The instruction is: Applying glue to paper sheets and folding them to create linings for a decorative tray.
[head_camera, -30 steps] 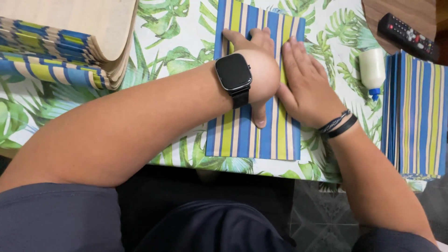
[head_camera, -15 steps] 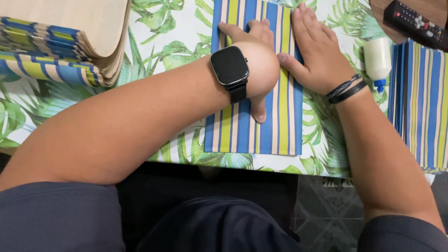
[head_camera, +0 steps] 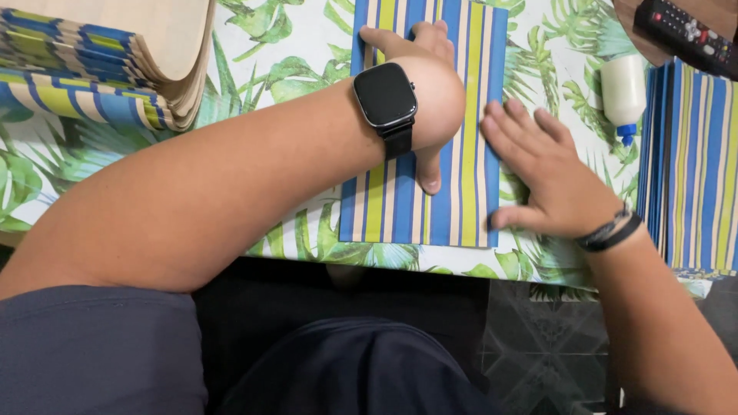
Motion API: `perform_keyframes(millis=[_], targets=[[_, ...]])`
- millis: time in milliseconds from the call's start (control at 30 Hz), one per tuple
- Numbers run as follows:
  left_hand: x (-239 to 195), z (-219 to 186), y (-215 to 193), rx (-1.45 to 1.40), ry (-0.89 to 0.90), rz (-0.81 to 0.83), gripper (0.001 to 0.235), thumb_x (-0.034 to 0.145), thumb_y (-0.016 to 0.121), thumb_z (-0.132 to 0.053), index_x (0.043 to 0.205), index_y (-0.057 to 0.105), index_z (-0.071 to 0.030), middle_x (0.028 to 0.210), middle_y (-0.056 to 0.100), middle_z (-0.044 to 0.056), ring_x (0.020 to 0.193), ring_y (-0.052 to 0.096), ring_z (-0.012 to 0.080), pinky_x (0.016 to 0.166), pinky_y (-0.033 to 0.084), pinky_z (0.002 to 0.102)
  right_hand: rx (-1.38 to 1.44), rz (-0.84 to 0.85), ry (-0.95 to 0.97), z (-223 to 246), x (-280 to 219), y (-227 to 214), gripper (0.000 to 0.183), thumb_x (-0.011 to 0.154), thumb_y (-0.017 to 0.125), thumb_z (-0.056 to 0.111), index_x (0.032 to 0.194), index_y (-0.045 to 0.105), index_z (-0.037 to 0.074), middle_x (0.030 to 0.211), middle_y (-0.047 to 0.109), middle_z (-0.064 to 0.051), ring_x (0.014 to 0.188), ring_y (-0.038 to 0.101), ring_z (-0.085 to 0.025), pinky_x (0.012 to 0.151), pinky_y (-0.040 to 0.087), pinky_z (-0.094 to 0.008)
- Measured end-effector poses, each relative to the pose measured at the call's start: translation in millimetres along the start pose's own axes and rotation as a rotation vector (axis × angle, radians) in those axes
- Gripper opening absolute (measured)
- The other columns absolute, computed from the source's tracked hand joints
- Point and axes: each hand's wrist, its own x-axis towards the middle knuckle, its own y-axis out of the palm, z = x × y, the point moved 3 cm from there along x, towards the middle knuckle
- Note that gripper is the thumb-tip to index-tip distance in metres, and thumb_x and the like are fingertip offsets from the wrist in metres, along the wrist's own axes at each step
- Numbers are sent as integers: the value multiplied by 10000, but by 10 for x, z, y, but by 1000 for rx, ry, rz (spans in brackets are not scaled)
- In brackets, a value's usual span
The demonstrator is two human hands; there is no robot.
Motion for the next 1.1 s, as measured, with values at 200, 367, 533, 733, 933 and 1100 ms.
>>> perform_keyframes(millis=[200,367,533,733,933,1100], targets=[[-15,9,-8,6,1,-3,1526,488,700,-1111,1642,239,-226,1637,125,200,1531,35,401,1060,378,821,19,-74,-36,278,-435,124,1127,816,267,875,1659,205,129,1724,216,-112,1608,184,-319,1290,121,-565],[3,-7,11,16,-12,-9,1507,503,700,-1109,1640,239,-235,1638,132,192,1528,40,403,1065,380,816,14,-73,-15,503,-714,179,1119,802,300,879,1647,260,147,1716,258,-87,1611,207,-320,1283,149,-550],[32,-12,25,30,-27,-40,1488,500,692,-1120,1629,276,-245,1617,173,193,1518,75,399,1054,393,815,28,-88,-4,703,-903,171,1094,799,340,874,1630,311,164,1699,315,-65,1605,257,-312,1285,176,-531],[46,-23,23,7,-31,-47,1495,493,710,-1105,1633,258,-251,1651,119,192,1534,48,399,1061,376,822,9,-62,30,851,-1008,70,1013,817,372,835,1586,401,176,1643,422,-60,1550,372,-290,1279,227,-523],[-36,11,-22,-19,-15,-1,1516,476,725,-1086,1649,190,-290,1690,66,174,1557,3,393,1065,369,826,190,-101,-45,726,-889,31,968,907,274,766,1548,424,56,1625,432,-143,1548,391,-329,1299,281,-503],[-70,6,-37,-42,-8,-11,1451,529,750,-1054,1642,211,-294,1703,69,179,1567,1,418,1083,356,816,162,-45,-127,439,-639,77,879,963,212,732,1551,429,116,1654,374,-141,1570,324,-364,1308,212,-565]])
